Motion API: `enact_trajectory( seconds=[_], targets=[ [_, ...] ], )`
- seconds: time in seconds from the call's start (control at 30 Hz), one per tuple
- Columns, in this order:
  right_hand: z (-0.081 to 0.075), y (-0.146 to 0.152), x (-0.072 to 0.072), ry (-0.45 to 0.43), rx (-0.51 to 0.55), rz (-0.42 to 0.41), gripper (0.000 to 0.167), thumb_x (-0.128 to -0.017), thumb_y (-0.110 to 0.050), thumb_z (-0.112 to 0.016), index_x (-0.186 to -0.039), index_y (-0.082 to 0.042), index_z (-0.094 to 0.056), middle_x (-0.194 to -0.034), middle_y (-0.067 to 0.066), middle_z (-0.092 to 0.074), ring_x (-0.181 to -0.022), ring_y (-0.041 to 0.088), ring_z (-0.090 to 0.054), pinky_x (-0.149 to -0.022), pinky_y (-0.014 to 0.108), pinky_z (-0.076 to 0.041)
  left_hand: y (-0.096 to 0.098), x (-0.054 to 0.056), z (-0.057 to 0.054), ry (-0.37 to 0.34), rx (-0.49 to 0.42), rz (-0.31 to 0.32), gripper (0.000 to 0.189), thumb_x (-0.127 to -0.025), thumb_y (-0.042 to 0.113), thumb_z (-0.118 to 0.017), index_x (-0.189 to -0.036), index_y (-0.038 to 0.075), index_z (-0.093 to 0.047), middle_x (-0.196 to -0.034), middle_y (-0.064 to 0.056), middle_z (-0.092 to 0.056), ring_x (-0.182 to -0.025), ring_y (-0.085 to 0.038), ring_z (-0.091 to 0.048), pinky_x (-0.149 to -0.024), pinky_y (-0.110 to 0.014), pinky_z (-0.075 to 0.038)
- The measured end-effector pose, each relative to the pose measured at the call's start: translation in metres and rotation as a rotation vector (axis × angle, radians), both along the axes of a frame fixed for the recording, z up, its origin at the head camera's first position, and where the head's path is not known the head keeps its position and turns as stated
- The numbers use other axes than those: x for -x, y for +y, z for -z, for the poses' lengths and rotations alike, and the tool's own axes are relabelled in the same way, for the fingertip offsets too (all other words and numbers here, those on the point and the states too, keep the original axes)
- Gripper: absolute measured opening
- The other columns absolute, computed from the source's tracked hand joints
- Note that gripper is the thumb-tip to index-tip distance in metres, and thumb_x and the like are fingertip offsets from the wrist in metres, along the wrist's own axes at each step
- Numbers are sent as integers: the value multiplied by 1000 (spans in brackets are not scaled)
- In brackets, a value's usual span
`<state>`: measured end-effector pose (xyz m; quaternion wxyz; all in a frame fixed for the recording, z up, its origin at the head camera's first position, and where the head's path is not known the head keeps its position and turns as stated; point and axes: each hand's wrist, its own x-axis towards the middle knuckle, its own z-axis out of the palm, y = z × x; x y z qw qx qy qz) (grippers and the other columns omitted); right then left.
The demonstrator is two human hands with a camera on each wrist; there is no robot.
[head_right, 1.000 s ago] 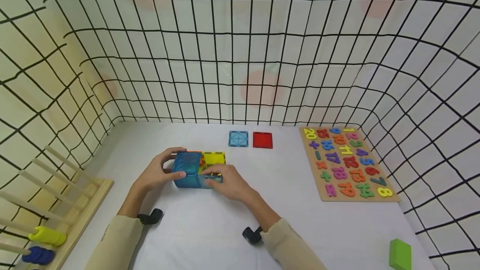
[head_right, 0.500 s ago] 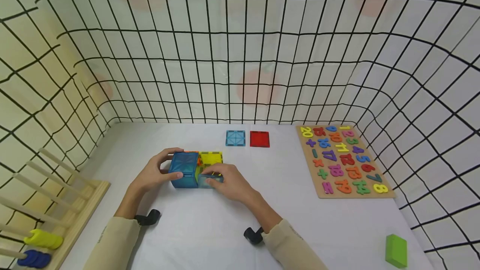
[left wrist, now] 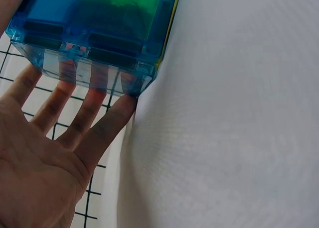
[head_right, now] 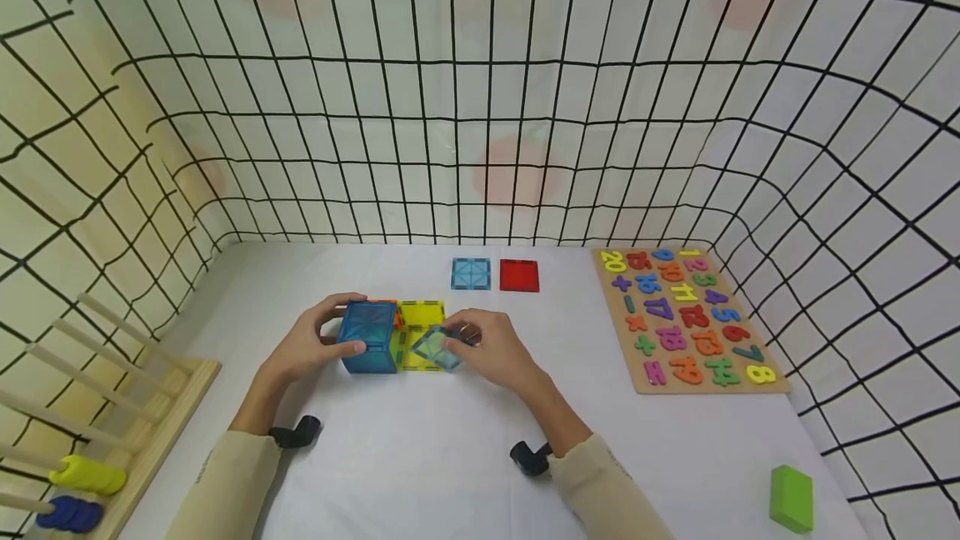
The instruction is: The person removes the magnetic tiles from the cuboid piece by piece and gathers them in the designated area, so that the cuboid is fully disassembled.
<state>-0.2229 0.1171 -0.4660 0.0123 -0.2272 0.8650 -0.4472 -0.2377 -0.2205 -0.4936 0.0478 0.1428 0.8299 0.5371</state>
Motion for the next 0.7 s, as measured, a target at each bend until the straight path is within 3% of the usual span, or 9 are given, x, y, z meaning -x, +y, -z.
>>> enact_trajectory(
  seconds=[0.27, 0.47, 0.7],
  targets=[
    [-2, 32, 11, 48, 15, 125, 24, -97, -27, -73, -119, -18, -72, -108, -1, -77, -94, 17, -67, -74, 27, -59, 1, 1, -1, -9, -3, 3, 73, -82, 29, -88, -146, 31, -52, -156, -5, -45, -141, -40, -44, -105, -56, -53],
    [-3, 62, 19, 2, 96, 206, 30, -99, -27, -71, -126, -15, -68, -115, 8, -74, -94, 25, -69, -65, 29, -62, 0, 1, 1, -9, -12, 8, 74, -82, 28, -88, -147, 28, -52, -155, -4, -46, -140, -39, -44, -105, -56, -53],
    [-6, 104, 33, 15, 105, 318, 37, -99, -25, -70, -134, -11, -64, -119, 14, -70, -104, 29, -69, -77, 15, -58, 0, 1, 1, -12, -4, 1, 74, -82, 29, -88, -146, 32, -51, -156, -4, -45, -141, -39, -44, -106, -56, -53]
  ],
)
